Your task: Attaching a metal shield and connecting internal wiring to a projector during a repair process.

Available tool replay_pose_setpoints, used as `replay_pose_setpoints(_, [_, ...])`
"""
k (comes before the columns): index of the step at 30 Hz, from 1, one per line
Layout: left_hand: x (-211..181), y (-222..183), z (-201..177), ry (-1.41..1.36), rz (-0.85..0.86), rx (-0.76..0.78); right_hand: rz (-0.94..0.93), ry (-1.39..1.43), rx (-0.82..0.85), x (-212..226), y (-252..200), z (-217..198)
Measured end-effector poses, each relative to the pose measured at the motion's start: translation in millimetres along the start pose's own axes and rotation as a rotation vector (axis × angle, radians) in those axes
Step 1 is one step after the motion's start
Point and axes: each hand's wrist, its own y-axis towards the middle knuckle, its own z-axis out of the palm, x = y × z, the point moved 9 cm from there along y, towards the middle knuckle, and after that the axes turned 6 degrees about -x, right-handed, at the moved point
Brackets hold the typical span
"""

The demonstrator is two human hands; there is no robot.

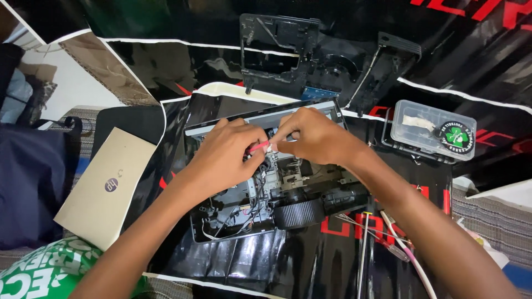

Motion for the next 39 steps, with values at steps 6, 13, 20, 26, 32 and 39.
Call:
replay_pose_setpoints(6, [0, 5, 6, 0.072, 0.024, 0.032, 0.021, -0.183, -0.069, -4, 4, 3])
replay_pose_setpoints(13, [-6, 10, 2, 0.1, 0.011, 0.097, -0.039, -0.336, -0.137, 3, 4, 3])
replay_pose_setpoints(20, [3, 9, -3, 0.021, -0.036, 0.105, -0.077, -0.316, -0.171, 11, 4, 3])
replay_pose_setpoints(26, [4, 8, 2, 0.061, -0.03, 0.114, -0.026, -0.29, -0.122, 6, 5, 6])
replay_pose_setpoints(32, [7, 6, 6, 0.016, -0.017, 0.105, 0.043, -0.24, -0.031, 5, 11, 6])
replay_pose_setpoints(39, [0, 4, 0, -0.049, 0.001, 0.076, 0.062, -0.219, -0.024, 2, 7, 5])
